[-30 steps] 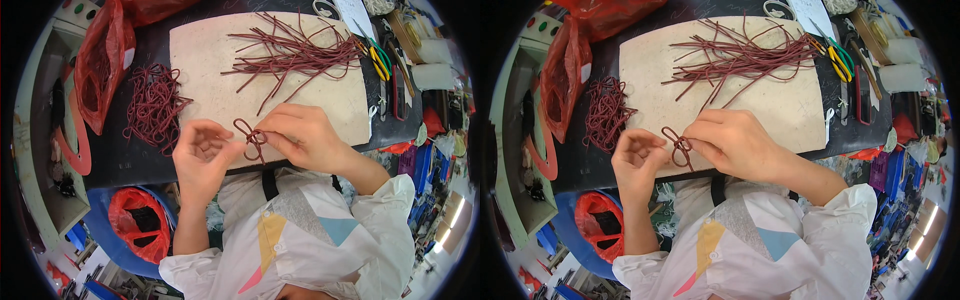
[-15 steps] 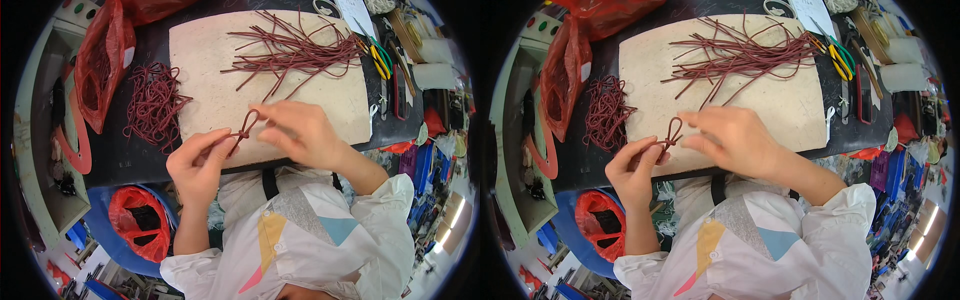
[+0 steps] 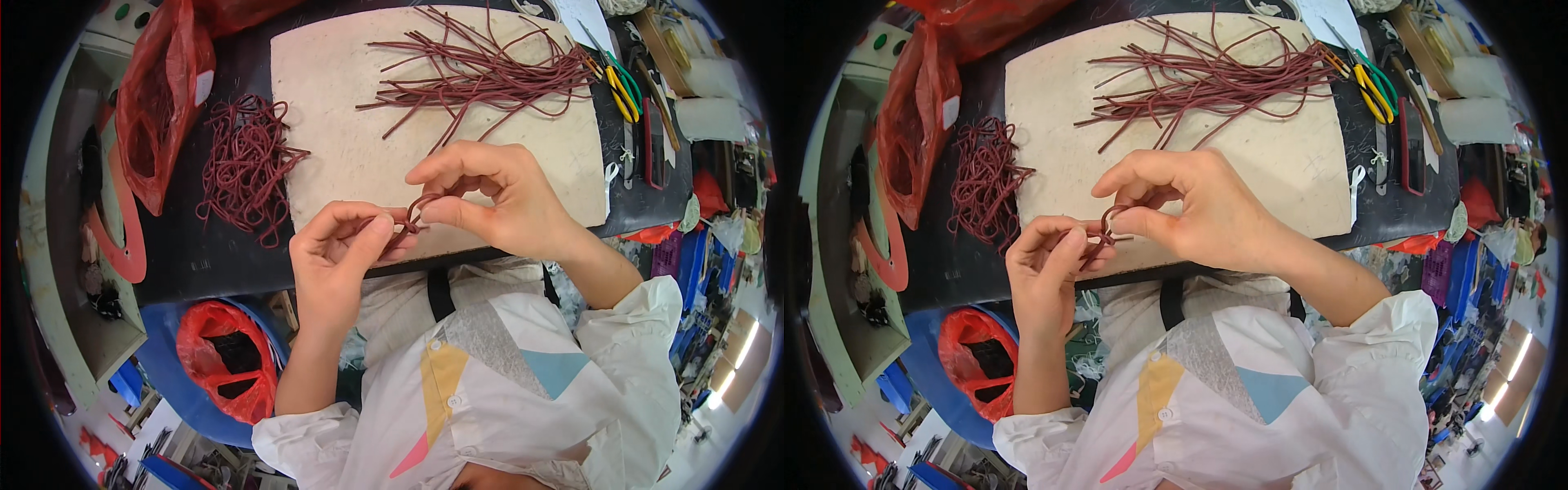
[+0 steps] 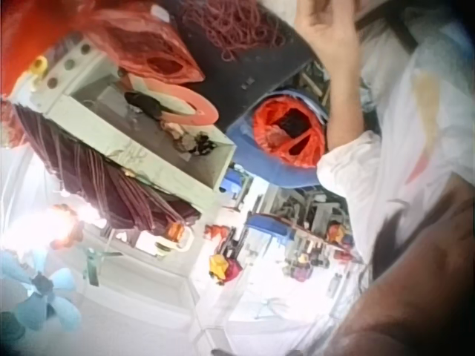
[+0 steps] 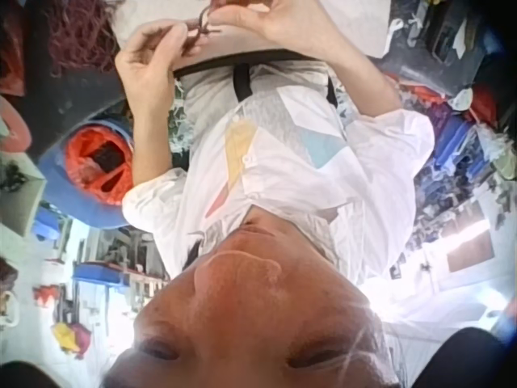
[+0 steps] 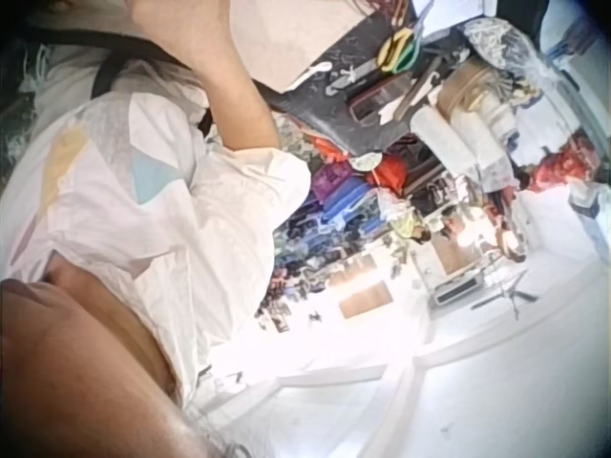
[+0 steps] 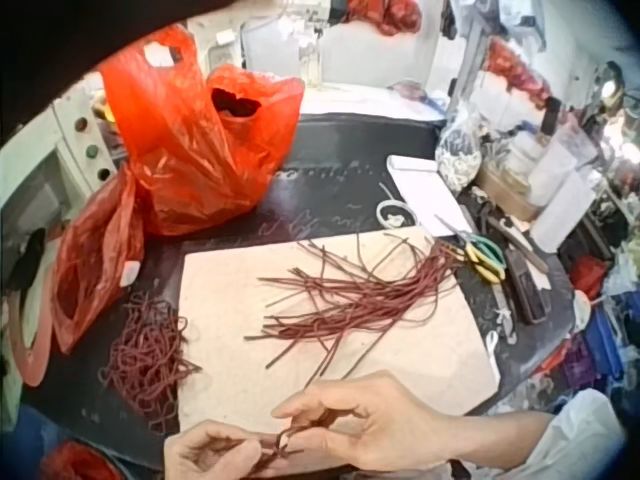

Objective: Manually tying and knotting thin leather or synthetic cords for shoe manufacturing.

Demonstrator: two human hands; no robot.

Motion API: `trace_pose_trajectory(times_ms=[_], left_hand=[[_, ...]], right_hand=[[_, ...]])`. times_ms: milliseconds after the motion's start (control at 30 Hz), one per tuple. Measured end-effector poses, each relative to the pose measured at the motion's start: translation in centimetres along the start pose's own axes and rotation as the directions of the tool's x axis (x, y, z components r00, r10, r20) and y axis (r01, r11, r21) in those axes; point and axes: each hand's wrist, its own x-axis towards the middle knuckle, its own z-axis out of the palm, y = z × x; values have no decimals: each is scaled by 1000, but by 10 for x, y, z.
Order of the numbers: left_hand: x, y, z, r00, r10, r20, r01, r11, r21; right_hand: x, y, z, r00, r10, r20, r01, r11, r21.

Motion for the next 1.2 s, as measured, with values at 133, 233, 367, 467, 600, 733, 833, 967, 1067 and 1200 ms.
trace_pose_trajectory(times_ms=[133, 233, 367, 467, 600, 733, 833, 967, 1067, 1200], left_hand=[[1, -3, -4, 998, -60, 36, 62, 997, -51], [0, -2, -2, 998, -52, 23, 53, 996, -68], [0, -3, -1, 1000, -4, 27, 4, 1000, 5], [0, -6, -3, 999, 12, 42, -12, 1000, 9], [1, -9, -1, 999, 47, 8, -48, 997, 56], [-4, -12, 4, 987, 158, -27, -148, 962, 229], [-3, -12, 1, 995, 92, -32, -86, 982, 169], [-2, -12, -3, 999, 40, -21, -39, 998, 58], [-1, -13, 0, 987, 133, -86, -126, 989, 77], [-1, -10, 4, 992, 65, -104, -66, 998, -9]], right_hand=[[1, 0, 0, 999, 33, 41, -35, 999, 38], [1, 0, -1, 999, 26, 47, -27, 1000, 11], [0, -2, 1, 999, -12, 42, 13, 1000, -20], [1, -1, 1, 997, -70, 45, 74, 991, -109], [-1, -1, 3, 985, -163, 52, 171, 937, -305], [-1, 1, 1, 954, -255, 155, 297, 764, -572], [-4, 4, -1, 980, -177, 87, 198, 870, -451], [-6, 9, 3, 999, 47, -26, -49, 996, -73], [-4, 14, 12, 980, 196, -31, -176, 931, 320], [-8, 14, 17, 995, 67, -73, -61, 995, 79]])
